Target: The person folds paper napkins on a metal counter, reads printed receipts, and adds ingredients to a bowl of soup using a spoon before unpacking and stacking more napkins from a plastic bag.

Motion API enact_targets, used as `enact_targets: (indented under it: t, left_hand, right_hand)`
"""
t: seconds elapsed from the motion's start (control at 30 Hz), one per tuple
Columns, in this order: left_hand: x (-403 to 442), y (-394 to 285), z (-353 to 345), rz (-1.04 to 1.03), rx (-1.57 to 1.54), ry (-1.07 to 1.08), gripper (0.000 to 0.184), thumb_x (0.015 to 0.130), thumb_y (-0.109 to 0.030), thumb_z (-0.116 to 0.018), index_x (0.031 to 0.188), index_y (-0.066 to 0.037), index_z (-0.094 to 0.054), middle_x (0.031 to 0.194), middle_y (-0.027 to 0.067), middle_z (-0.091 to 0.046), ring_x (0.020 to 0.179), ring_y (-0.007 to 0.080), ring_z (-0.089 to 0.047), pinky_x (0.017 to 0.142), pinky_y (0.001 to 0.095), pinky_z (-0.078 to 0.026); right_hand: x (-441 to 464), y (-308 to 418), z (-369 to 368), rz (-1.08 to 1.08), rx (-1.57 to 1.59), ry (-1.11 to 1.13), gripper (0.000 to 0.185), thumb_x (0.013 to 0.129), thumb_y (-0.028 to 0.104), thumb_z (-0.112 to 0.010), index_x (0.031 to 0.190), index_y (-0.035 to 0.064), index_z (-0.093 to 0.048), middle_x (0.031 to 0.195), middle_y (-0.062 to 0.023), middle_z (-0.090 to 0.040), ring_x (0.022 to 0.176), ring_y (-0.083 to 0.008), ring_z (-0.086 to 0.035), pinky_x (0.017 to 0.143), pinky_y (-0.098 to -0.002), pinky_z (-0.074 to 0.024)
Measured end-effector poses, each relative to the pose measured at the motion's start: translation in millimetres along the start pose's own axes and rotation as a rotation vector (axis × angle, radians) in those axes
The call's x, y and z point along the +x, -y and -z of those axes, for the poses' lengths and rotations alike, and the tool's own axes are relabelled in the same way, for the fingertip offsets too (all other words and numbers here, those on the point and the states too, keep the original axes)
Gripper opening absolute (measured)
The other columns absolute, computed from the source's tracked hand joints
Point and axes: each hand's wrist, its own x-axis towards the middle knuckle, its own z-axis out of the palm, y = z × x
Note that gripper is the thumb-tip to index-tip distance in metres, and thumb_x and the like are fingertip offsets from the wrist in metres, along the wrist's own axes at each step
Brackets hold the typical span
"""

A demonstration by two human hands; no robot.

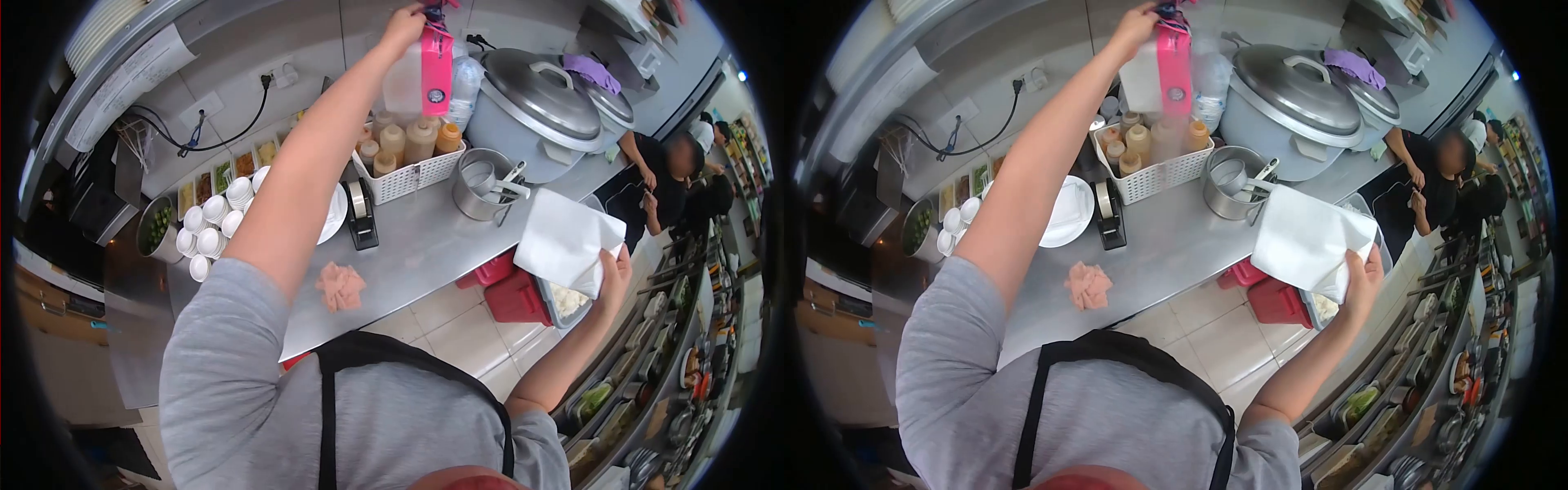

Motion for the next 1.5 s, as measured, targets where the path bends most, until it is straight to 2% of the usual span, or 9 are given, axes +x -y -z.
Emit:
enact_targets:
  t: [0.2, 0.27, 0.5, 0.6, 0.77, 0.9, 1.0, 1.17, 1.5]
  left_hand:
    - [-56.3, -2.6, -23.0, 0.132, 0.597, 0.323, 0.041, 0.085, -0.017, -0.05, 0.126, -0.013, -0.05, 0.129, 0.014, -0.049, 0.126, 0.0251, -0.039, 0.105, 0.0337, -0.028]
    - [-89.0, -16.5, -27.3, -0.371, 0.713, 0.039, 0.039, 0.086, -0.021, -0.052, 0.124, -0.012, -0.052, 0.129, 0.0146, -0.049, 0.121, 0.0267, -0.044, 0.102, 0.0346, -0.032]
    - [-362.9, -106.3, -9.9, -0.256, 0.397, 0.278, 0.05, 0.09, -0.034, -0.049, 0.129, -0.005, -0.043, 0.131, 0.0135, -0.046, 0.122, 0.0276, -0.042, 0.102, 0.037, -0.031]
    - [-421.7, -95.0, 15.0, 0.063, -0.494, -0.131, 0.091, 0.08, -0.061, -0.05, 0.14, -0.005, -0.011, 0.143, 0.0125, -0.026, 0.126, 0.0257, -0.035, 0.102, 0.0378, -0.032]
    - [-497.5, -122.8, 105.3, 0.453, -0.666, -0.5, 0.067, 0.082, -0.039, -0.057, 0.129, 0.003, -0.033, 0.126, 0.0149, -0.045, 0.116, 0.0271, -0.046, 0.097, 0.0394, -0.037]
    - [-549.7, -142.2, 144.9, 0.404, -0.88, -0.705, 0.055, 0.078, -0.018, -0.053, 0.125, 0.006, -0.038, 0.117, 0.0191, -0.052, 0.106, 0.0303, -0.054, 0.091, 0.0415, -0.044]
    - [-582.9, -158.6, 172.0, 0.351, -1.0, -0.735, 0.057, 0.077, -0.019, -0.054, 0.125, 0.006, -0.037, 0.115, 0.0195, -0.052, 0.105, 0.0311, -0.055, 0.089, 0.0429, -0.047]
    - [-616.1, -151.5, 211.1, 0.554, -0.946, -0.713, 0.056, 0.082, -0.023, -0.053, 0.126, 0.007, -0.035, 0.119, 0.02, -0.051, 0.108, 0.0308, -0.054, 0.092, 0.0416, -0.044]
    - [-642.0, -108.8, 226.6, 0.853, -0.637, -0.51, 0.056, 0.079, -0.014, -0.064, 0.124, 0.008, -0.038, 0.115, 0.0176, -0.053, 0.105, 0.0251, -0.055, 0.089, 0.0359, -0.046]
  right_hand:
    - [-13.4, -6.7, -27.9, -0.056, 0.009, 0.036, 0.034, 0.078, 0.0, -0.055, 0.112, -0.0045, -0.052, 0.102, -0.008, -0.061, 0.089, -0.0125, -0.057, 0.08, -0.0236, -0.0429]
    - [-18.2, -2.7, -49.7, -0.045, 0.022, 0.106, 0.034, 0.078, 0.0, -0.055, 0.112, -0.0048, -0.052, 0.101, -0.0075, -0.061, 0.088, -0.0117, -0.056, 0.08, -0.0234, -0.0425]
    - [-47.5, -4.6, -206.7, 0.273, -0.173, 0.101, 0.029, 0.078, 0.004, -0.059, 0.106, -0.0019, -0.055, 0.096, -0.0078, -0.061, 0.086, -0.014, -0.057, 0.077, -0.0261, -0.0446]
    - [-116.1, -23.9, -321.0, 0.619, -0.186, 0.451, 0.045, 0.071, 0.007, -0.068, 0.113, -0.0017, -0.053, 0.107, -0.0197, -0.058, 0.097, -0.0284, -0.059, 0.084, -0.0332, -0.0454]
    - [-205.0, -3.3, -399.2, 0.784, -0.12, 0.959, 0.047, 0.072, 0.01, -0.068, 0.116, 0.0019, -0.054, 0.125, -0.0194, -0.049, 0.121, -0.0328, -0.044, 0.101, -0.0417, -0.0335]
    - [-220.1, -3.9, -424.0, 0.878, -0.131, 0.922, 0.038, 0.073, 0.012, -0.066, 0.11, 0.0066, -0.06, 0.13, -0.0159, -0.046, 0.124, -0.0329, -0.04, 0.104, -0.0449, -0.028]
    - [-210.9, -11.0, -440.1, 0.547, -0.089, 0.927, 0.057, 0.078, 0.023, -0.066, 0.128, 0.0072, -0.044, 0.13, -0.0162, -0.045, 0.12, -0.0287, -0.043, 0.099, -0.0409, -0.0333]
    - [-235.9, -40.9, -451.6, -0.936, 0.697, 1.156, 0.081, 0.079, 0.015, -0.067, 0.141, 0.0083, -0.015, 0.117, -0.0152, -0.052, 0.105, -0.0168, -0.05, 0.089, -0.0301, -0.0399]
    - [-282.6, -92.2, -460.2, -0.659, 0.194, 1.094, 0.083, 0.077, 0.0, -0.063, 0.143, 0.0145, -0.014, 0.108, -0.0152, -0.058, 0.097, -0.0183, -0.055, 0.087, -0.0293, -0.0397]
